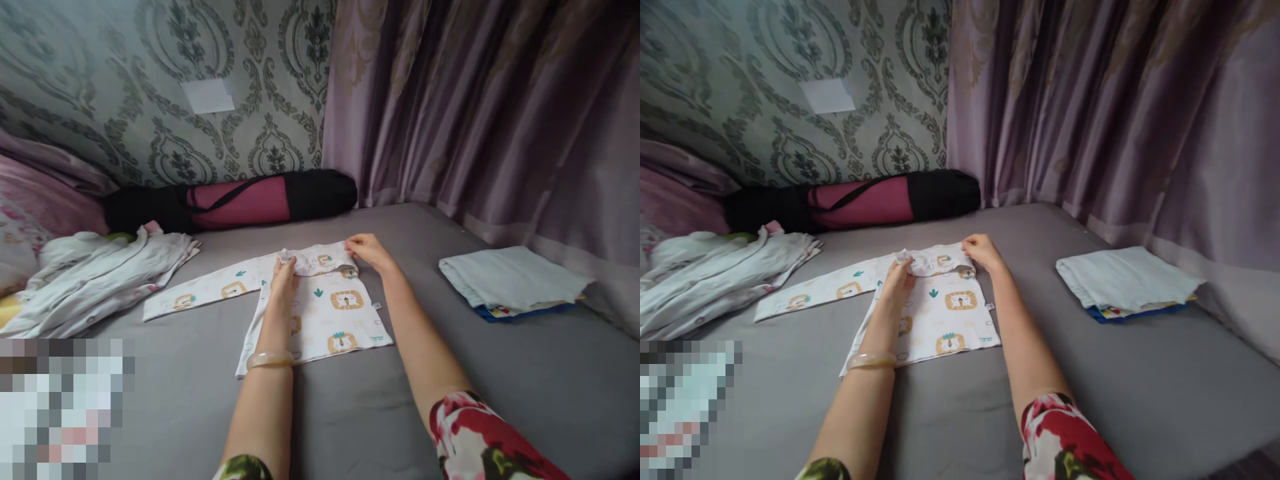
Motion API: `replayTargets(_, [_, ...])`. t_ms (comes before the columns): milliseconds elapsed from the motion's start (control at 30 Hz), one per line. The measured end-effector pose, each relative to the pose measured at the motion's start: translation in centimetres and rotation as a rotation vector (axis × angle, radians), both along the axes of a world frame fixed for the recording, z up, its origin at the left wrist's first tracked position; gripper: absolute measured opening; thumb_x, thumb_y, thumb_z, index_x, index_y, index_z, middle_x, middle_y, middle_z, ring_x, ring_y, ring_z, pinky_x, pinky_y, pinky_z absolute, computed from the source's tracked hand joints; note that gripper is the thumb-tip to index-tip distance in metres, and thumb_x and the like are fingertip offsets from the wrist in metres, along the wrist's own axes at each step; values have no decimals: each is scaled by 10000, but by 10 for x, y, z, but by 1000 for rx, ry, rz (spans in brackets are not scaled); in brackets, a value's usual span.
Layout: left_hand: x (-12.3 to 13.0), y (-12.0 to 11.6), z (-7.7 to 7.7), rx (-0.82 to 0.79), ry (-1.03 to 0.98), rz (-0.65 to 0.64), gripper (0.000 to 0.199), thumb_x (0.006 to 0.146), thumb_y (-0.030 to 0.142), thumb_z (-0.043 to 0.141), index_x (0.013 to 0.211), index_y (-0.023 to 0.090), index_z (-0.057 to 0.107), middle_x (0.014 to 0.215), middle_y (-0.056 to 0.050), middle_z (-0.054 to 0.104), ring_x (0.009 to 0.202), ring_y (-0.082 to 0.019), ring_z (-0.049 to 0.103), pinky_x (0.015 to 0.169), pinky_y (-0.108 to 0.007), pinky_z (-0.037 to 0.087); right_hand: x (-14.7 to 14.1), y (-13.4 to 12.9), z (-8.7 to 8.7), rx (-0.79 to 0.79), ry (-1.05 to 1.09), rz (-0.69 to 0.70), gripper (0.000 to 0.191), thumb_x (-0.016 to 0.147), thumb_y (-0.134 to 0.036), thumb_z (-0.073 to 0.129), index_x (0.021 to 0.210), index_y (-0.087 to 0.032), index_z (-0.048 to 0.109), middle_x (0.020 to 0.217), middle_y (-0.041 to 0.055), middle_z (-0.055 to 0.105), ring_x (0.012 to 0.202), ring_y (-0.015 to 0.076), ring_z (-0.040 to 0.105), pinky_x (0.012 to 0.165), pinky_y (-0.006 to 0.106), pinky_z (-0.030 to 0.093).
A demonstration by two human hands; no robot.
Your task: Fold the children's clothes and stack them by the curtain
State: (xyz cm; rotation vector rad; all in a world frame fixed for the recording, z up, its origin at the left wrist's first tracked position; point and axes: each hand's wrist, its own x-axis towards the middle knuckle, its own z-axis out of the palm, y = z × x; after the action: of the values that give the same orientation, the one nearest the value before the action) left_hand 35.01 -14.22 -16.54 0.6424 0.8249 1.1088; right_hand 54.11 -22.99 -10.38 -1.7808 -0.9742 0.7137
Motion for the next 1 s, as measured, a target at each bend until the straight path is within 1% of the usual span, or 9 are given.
replayTargets(67, [-3,-2,3,10,106,7,210,723,201,696,836,201,519,568,74,511,400,-55,465,422,-155,321,17,-9,-8,-77,-72,-68,25,764,-168,655,772,-145,649,649,1,653,565,82,570,511,160,415])
replayTargets(200, [-6,-5,8,15,226,-13,220,724,258,669,818,212,475,477,110,406,318,-39,347,382,-139,205,28,-18,-25,-157,-111,91,232,617,-177,768,787,-169,612,649,-30,603,547,95,525,480,187,385])
replayTargets(433, [-8,0,5,53,232,53,227,708,264,687,867,201,538,612,44,564,521,-97,573,505,-182,419,20,-20,-25,-234,-482,262,293,621,-62,635,873,-212,644,857,-6,650,723,132,556,591,199,383])
replayTargets(600, [-14,2,4,86,233,82,225,704,206,684,899,207,572,731,8,637,685,-125,639,582,-194,485,23,-19,-22,-325,-409,314,339,591,-53,645,876,-213,733,842,0,672,664,123,557,567,203,379])
replayTargets(733, [-17,0,6,112,234,77,199,687,115,640,858,197,580,809,10,650,708,-102,636,618,-181,491,31,-21,-22,-314,-283,336,316,614,-76,636,867,-212,768,654,-31,640,523,97,486,522,213,367])
replayTargets(800, [-17,0,7,116,226,75,216,680,105,635,866,202,581,825,13,654,707,-96,634,625,-180,493,35,-20,-24,-232,-197,290,272,682,-121,603,885,-199,766,577,-39,610,482,97,463,522,218,389])
replayTargets(867, [-17,0,7,124,216,72,231,676,104,628,877,208,581,825,16,654,708,-98,632,630,-184,498,39,-15,-28,-74,-167,126,260,750,-161,556,916,-187,754,607,-23,638,524,117,521,579,235,448])
replayTargets(933, [-16,0,8,129,215,69,244,675,101,620,888,214,584,821,18,650,712,-101,631,636,-188,503,37,-5,-29,88,-211,-41,288,803,-169,507,976,-176,736,769,22,708,702,154,626,724,271,499])
replayTargets(1000, [-16,1,7,132,203,67,258,675,90,612,898,217,587,824,19,646,716,-100,631,650,-192,507,29,6,-29,160,-280,-74,349,854,-166,455,1108,-156,694,1031,81,719,962,181,648,897,301,475])
